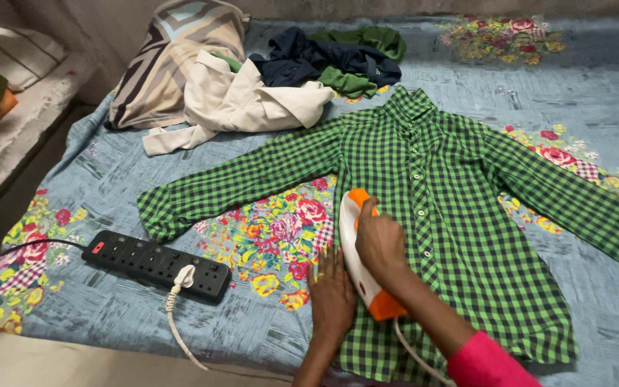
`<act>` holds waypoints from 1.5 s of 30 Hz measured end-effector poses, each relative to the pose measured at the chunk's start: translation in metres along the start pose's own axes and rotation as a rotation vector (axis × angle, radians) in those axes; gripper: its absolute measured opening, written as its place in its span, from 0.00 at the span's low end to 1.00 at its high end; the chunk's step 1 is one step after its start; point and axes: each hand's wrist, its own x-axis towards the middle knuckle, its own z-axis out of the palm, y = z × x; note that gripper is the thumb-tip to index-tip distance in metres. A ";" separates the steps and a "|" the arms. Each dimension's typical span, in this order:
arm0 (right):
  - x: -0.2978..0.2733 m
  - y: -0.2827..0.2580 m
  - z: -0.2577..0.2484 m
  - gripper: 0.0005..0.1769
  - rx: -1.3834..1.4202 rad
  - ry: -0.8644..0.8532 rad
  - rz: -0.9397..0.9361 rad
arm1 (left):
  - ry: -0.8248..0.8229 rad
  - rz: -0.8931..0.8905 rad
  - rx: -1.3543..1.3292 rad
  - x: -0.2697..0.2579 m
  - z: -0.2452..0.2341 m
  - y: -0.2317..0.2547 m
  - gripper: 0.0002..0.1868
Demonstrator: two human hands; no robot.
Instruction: The person irons a green checkered shirt laid flat on a bed. They use an electric iron to smooth the fabric, moving systematically across the body and sleeves of the shirt while occasionally adjusting the garment with their hands.
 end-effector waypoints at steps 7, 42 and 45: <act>0.064 0.002 0.011 0.30 0.192 0.043 0.002 | 0.012 0.024 0.077 0.003 -0.003 0.007 0.32; -0.040 0.080 -0.028 0.39 0.418 -0.188 0.132 | -0.129 0.117 -0.901 -0.041 -0.043 0.055 0.09; -0.055 0.078 -0.040 0.40 0.452 -0.215 0.194 | -0.053 0.146 -0.432 -0.020 -0.038 0.038 0.25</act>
